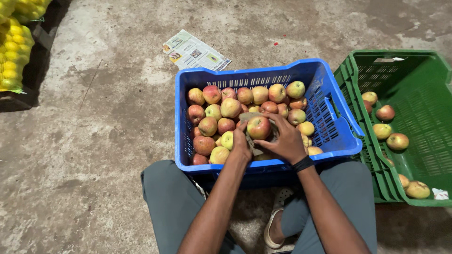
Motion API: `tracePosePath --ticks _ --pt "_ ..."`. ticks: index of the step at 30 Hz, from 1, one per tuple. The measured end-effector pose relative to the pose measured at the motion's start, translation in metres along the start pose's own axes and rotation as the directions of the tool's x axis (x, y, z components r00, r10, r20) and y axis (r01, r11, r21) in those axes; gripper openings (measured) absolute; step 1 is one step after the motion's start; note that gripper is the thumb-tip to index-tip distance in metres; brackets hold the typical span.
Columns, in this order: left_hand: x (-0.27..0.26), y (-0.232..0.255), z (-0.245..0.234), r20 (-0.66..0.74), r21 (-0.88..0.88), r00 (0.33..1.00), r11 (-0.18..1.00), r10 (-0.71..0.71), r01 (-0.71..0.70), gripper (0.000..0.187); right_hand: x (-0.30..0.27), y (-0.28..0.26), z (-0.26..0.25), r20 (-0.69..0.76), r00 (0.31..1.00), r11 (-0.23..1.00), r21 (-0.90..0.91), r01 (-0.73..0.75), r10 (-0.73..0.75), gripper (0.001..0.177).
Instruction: The person sits on the floor and wipes apples one by one using a cloth. They pick each apple from a blue crate, rub its surface with the cloth, and place it into a green crate. A dog walks by in the background.
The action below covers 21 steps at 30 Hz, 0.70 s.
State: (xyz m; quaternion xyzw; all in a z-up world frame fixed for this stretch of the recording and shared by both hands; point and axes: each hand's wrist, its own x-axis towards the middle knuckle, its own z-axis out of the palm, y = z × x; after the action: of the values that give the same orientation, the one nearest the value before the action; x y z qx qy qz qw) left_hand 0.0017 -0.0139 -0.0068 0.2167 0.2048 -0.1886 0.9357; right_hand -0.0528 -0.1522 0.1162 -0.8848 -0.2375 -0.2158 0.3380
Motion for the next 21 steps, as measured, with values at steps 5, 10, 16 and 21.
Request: tracePosePath --ticks 5,10,16,21 --pt "0.009 0.0 -0.004 0.018 -0.048 0.993 0.992 0.118 -0.117 0.039 0.0 0.003 0.002 -0.061 0.993 0.993 -0.067 -0.101 0.097 0.079" --pt "0.007 -0.001 -0.006 0.064 -0.093 0.983 0.982 0.171 -0.165 0.032 0.0 0.007 0.003 -0.217 0.96 0.978 -0.067 -0.195 0.176 0.077" --pt "0.002 0.001 -0.003 0.057 -0.124 0.993 0.988 0.105 -0.097 0.036 -0.001 0.007 0.001 -0.388 0.907 0.973 -0.093 -0.213 0.162 0.074" --pt "0.002 0.011 0.001 -0.002 -0.125 0.998 0.99 0.069 -0.069 0.043 -0.003 0.034 -0.022 -0.485 0.859 0.951 -0.151 -0.269 0.165 0.072"
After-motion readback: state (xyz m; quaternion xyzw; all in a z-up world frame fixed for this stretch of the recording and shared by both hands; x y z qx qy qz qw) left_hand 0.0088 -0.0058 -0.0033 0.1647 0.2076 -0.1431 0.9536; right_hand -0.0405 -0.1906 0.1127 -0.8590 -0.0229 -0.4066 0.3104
